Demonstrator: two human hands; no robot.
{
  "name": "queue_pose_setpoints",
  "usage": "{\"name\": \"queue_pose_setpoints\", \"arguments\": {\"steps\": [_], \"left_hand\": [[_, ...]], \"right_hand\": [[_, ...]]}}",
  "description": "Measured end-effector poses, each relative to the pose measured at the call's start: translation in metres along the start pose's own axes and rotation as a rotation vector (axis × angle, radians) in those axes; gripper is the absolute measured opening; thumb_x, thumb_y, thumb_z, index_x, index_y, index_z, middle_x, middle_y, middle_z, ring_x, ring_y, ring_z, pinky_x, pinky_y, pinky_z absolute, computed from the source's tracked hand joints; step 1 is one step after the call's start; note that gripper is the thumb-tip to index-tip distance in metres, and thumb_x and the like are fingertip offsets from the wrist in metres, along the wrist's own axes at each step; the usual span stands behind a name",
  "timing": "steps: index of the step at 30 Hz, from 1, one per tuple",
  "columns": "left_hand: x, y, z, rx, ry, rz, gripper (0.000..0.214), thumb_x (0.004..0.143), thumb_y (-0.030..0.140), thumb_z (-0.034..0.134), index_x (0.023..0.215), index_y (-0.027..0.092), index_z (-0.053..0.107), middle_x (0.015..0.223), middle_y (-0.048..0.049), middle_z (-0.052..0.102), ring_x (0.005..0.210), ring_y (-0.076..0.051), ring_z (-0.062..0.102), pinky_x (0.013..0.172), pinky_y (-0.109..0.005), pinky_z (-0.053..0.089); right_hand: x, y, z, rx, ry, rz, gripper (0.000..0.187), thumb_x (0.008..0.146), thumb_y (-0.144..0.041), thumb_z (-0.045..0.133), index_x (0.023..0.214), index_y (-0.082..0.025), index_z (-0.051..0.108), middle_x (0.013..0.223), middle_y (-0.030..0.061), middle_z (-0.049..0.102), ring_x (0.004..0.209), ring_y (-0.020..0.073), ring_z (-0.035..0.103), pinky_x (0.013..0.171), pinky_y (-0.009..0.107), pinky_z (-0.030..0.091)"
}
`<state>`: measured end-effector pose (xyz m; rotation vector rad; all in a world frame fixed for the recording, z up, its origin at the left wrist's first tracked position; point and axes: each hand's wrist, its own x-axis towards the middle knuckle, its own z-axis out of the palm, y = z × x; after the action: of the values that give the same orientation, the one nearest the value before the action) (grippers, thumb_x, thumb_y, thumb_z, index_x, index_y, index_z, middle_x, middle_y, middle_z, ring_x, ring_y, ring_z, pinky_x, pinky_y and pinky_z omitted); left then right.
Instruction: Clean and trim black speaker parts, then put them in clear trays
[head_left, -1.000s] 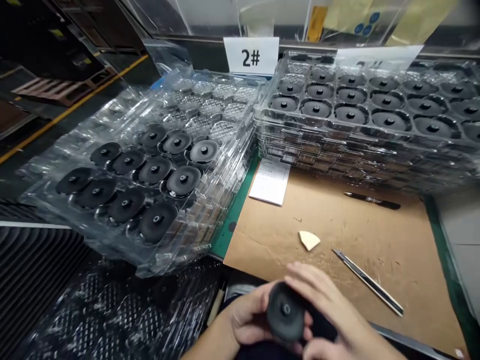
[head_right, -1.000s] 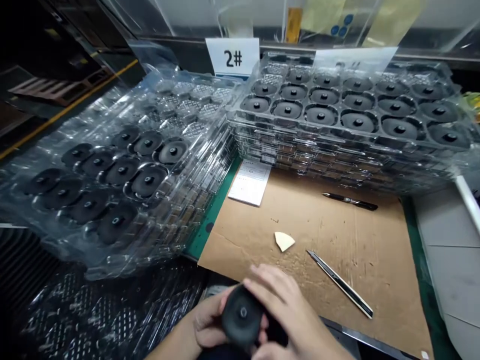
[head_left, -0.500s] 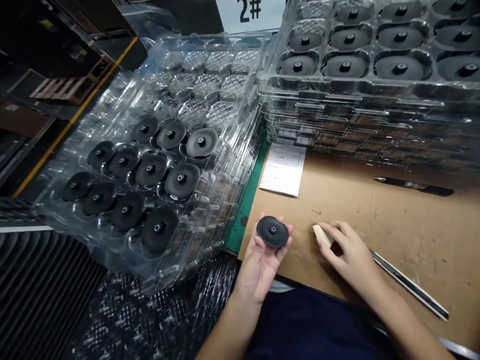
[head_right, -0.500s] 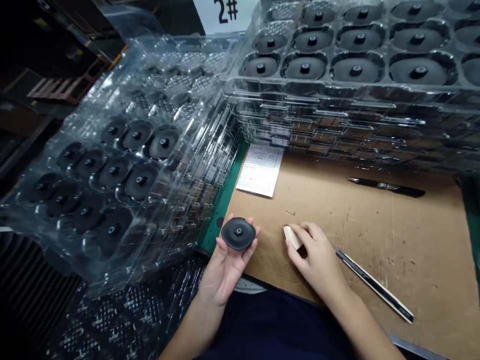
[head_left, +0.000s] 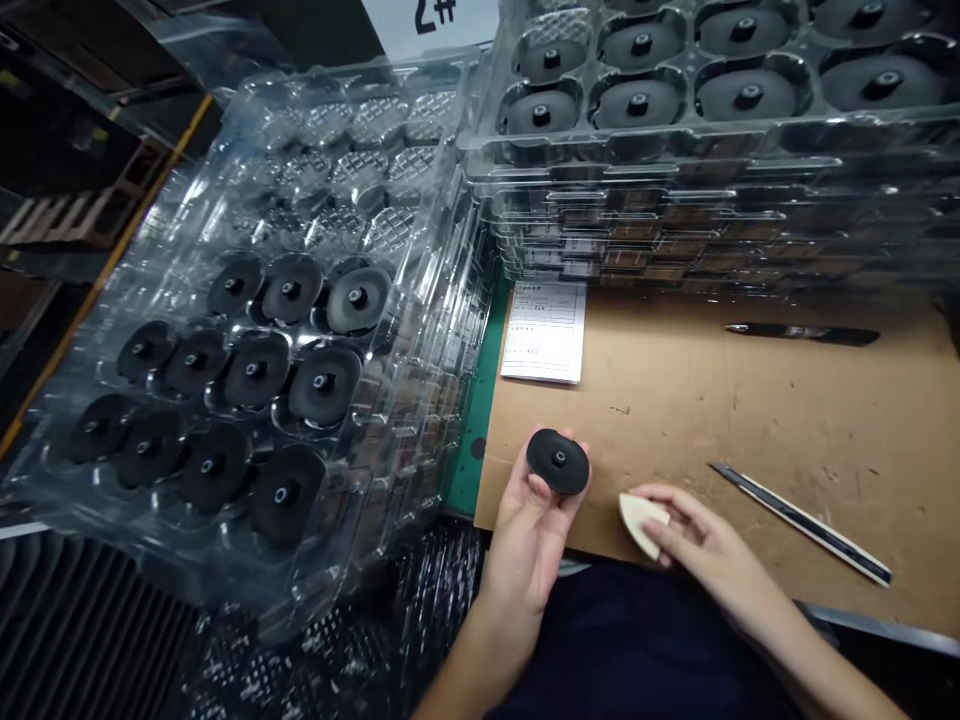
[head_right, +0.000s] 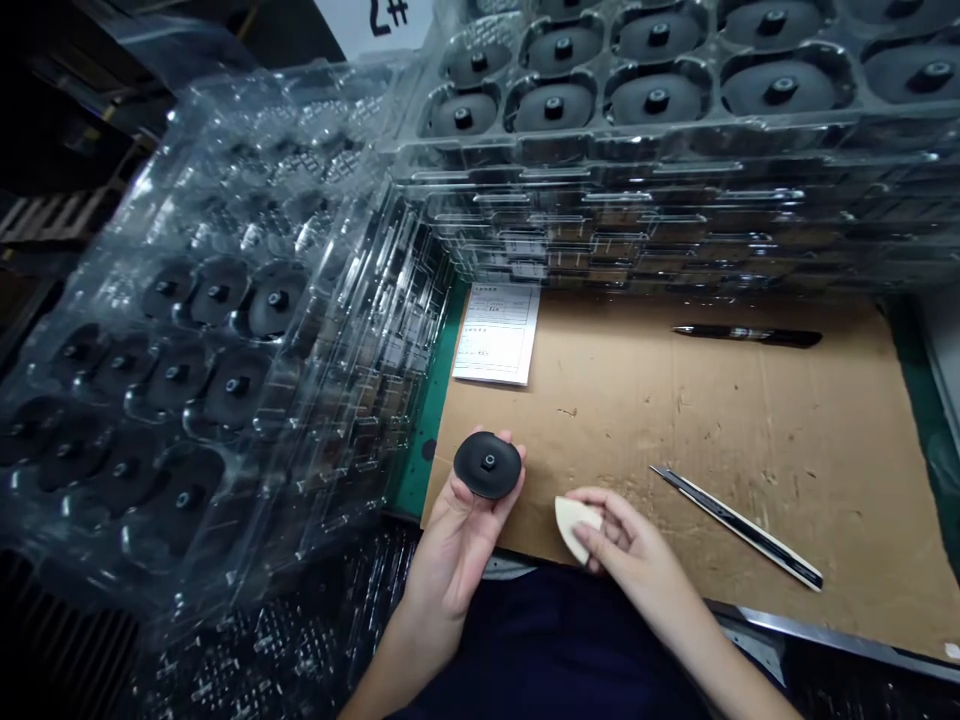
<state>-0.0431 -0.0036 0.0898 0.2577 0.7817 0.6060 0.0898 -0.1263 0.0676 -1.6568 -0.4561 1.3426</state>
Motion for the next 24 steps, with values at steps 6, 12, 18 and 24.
{"name": "queue_pose_setpoints", "arguments": {"steps": [6,12,18,24], "left_hand": [[-0.009,-0.006,0.012,0.128,-0.041,-0.015,0.052,0.078,0.026,0.067,0.126,0.022,0.05,0.128,-0.0099,0.055,0.122,-0.027,0.048,0.104,-0.038,0.038],[-0.016,-0.007,0.017,0.22,-0.038,-0.038,0.05,0.072,0.025,0.072,0.119,0.024,0.056,0.123,-0.0075,0.059,0.113,-0.025,0.055,0.097,-0.033,0.045],[-0.019,-0.009,0.028,0.298,-0.091,-0.049,0.044,0.073,0.022,0.072,0.115,0.022,0.059,0.111,-0.0065,0.065,0.107,-0.024,0.06,0.092,-0.032,0.049],[-0.02,-0.01,0.035,0.311,-0.083,-0.056,0.046,0.07,0.023,0.074,0.114,0.024,0.06,0.116,-0.0064,0.064,0.107,-0.023,0.06,0.089,-0.029,0.05]], "right_hand": [[0.005,-0.069,0.013,-0.29,0.176,-0.523,0.027,0.088,-0.026,0.051,0.114,-0.024,0.058,0.107,0.0051,0.062,0.091,0.0151,0.059,0.074,0.025,0.051],[-0.006,-0.097,0.023,-0.513,-0.119,-0.655,0.024,0.088,-0.012,0.047,0.103,-0.021,0.063,0.084,0.0004,0.06,0.074,0.0078,0.057,0.066,0.018,0.047],[-0.015,-0.098,0.016,-0.482,0.102,-0.851,0.028,0.088,-0.011,0.045,0.112,-0.014,0.059,0.096,0.0059,0.062,0.087,0.0119,0.057,0.08,0.025,0.047],[-0.023,-0.101,0.007,-0.508,0.022,-0.749,0.024,0.089,-0.013,0.045,0.103,-0.018,0.063,0.087,0.0029,0.063,0.078,0.0099,0.058,0.071,0.021,0.049]]}}
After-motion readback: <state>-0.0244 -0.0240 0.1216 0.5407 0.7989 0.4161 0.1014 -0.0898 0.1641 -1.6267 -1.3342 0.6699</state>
